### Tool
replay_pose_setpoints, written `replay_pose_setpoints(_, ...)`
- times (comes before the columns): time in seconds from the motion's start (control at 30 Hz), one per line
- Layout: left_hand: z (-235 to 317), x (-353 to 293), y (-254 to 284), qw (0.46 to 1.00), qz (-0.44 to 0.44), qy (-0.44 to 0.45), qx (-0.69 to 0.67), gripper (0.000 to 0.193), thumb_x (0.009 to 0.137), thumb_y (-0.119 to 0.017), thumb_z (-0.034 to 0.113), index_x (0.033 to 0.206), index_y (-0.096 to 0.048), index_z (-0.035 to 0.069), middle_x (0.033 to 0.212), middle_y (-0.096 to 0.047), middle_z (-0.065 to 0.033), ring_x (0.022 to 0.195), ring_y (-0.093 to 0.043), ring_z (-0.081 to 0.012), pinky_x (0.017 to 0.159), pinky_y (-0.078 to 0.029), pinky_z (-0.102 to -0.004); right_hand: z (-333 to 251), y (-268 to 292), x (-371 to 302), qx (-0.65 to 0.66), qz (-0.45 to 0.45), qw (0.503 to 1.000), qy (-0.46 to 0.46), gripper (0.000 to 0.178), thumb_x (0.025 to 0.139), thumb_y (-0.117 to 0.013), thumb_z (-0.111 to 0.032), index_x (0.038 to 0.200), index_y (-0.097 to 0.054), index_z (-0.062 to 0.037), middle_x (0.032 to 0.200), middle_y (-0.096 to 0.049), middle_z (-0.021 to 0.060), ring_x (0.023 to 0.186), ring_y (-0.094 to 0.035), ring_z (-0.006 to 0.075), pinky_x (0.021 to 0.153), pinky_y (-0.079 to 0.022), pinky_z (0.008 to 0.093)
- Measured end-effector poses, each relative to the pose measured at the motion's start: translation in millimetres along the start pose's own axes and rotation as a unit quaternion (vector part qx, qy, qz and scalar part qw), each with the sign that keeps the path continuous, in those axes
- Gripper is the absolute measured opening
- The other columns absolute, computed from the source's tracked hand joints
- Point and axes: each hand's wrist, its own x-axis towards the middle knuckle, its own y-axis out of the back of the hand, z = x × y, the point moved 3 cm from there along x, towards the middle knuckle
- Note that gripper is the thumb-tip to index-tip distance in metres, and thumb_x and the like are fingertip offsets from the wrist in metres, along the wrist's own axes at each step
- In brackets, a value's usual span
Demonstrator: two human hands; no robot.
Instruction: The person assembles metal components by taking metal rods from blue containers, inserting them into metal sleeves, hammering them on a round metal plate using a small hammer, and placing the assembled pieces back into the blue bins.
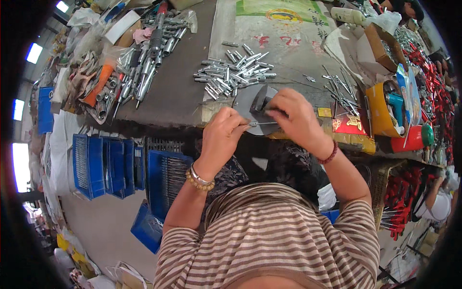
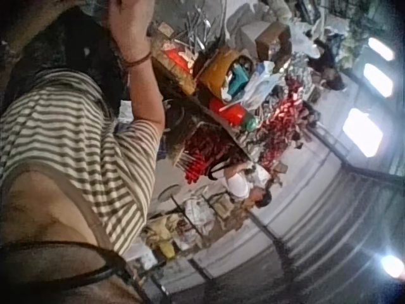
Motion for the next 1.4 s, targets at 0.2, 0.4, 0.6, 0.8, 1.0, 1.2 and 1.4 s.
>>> replay_pose_setpoints(0.2,-0.6,-1.1,-0.3,1.000,0.004,0.007,-0.020,0.008,0.085,-0.076,0.007,0.092,-0.073,0.005,0.092,-0.062,-0.0080,0.086,-0.064,-0.0285,0.076,-0.051,-0.0400,-19.2,-19.8,-9.9,-0.001,-0.007,1.000,0.017,0.013,0.082,-0.074,-0.007,0.090,-0.064,-0.0038,0.095,-0.060,0.0118,0.092,-0.060,0.0354,0.079,-0.046,0.0451)
replay_pose_setpoints(0.4,-2.3,-1.8,0.0,1.000,0.006,-0.015,0.007,0.011,0.084,-0.075,0.000,0.094,-0.071,0.001,0.092,-0.061,-0.0083,0.082,-0.063,-0.0239,0.074,-0.052,-0.0329,-27.1,-21.0,-9.6,-0.053,-0.029,0.997,0.040,0.015,0.081,-0.072,-0.005,0.093,-0.064,-0.0052,0.095,-0.058,0.0101,0.094,-0.059,0.0318,0.080,-0.046,0.0440)
replay_pose_setpoints(0.6,-5.5,-1.4,-2.2,1.000,0.012,-0.007,0.005,0.010,0.084,-0.077,0.006,0.093,-0.072,0.005,0.092,-0.062,-0.0085,0.089,-0.065,-0.0295,0.077,-0.052,-0.0408,-40.9,-26.0,-12.7,-0.193,-0.055,0.976,0.087,0.015,0.078,-0.068,-0.007,0.093,-0.065,-0.0074,0.096,-0.058,0.0080,0.093,-0.059,0.0285,0.082,-0.048,0.0414)
replay_pose_setpoints(0.8,-4.2,-1.2,-1.6,1.000,0.007,-0.015,-0.013,0.014,0.084,-0.076,0.000,0.097,-0.073,0.001,0.092,-0.062,-0.0085,0.082,-0.064,-0.0244,0.074,-0.052,-0.0337,-31.2,-0.8,-16.9,-0.152,0.009,0.988,0.029,0.022,0.080,-0.074,-0.009,0.101,-0.068,-0.0076,0.098,-0.061,0.0085,0.095,-0.061,0.0292,0.084,-0.049,0.0421)
replay_pose_setpoints(1.0,-6.3,1.3,-0.6,1.000,-0.009,-0.003,-0.023,0.012,0.085,-0.078,0.003,0.095,-0.074,0.000,0.092,-0.062,-0.0084,0.083,-0.063,-0.0229,0.075,-0.050,-0.0334,-4.9,22.9,-36.8,-0.172,-0.021,0.984,-0.046,0.032,0.083,-0.072,-0.004,0.115,-0.068,-0.0052,0.103,-0.064,0.0119,0.096,-0.065,0.0358,0.079,-0.053,0.0460)
replay_pose_setpoints(1.2,-10.7,1.3,-0.1,0.998,-0.017,0.013,-0.051,0.013,0.084,-0.079,0.002,0.095,-0.073,-0.001,0.091,-0.062,-0.0084,0.084,-0.062,-0.0225,0.076,-0.050,-0.0331,-45.4,29.9,-53.5,-0.092,0.013,0.993,-0.068,0.036,0.085,-0.069,0.000,0.119,-0.071,-0.0091,0.103,-0.064,0.0108,0.082,-0.068,0.0335,0.066,-0.055,0.0417)
replay_pose_setpoints(1.4,-10.3,3.6,-2.8,0.997,-0.006,-0.010,-0.078,0.013,0.084,-0.078,-0.001,0.095,-0.073,-0.001,0.091,-0.062,-0.0086,0.084,-0.062,-0.0229,0.074,-0.050,-0.0326,-38.9,7.4,-77.7,-0.179,0.018,0.983,-0.020,0.035,0.085,-0.067,0.001,0.115,-0.075,-0.0127,0.103,-0.064,0.0078,0.079,-0.068,0.0255,0.063,-0.054,0.0361)
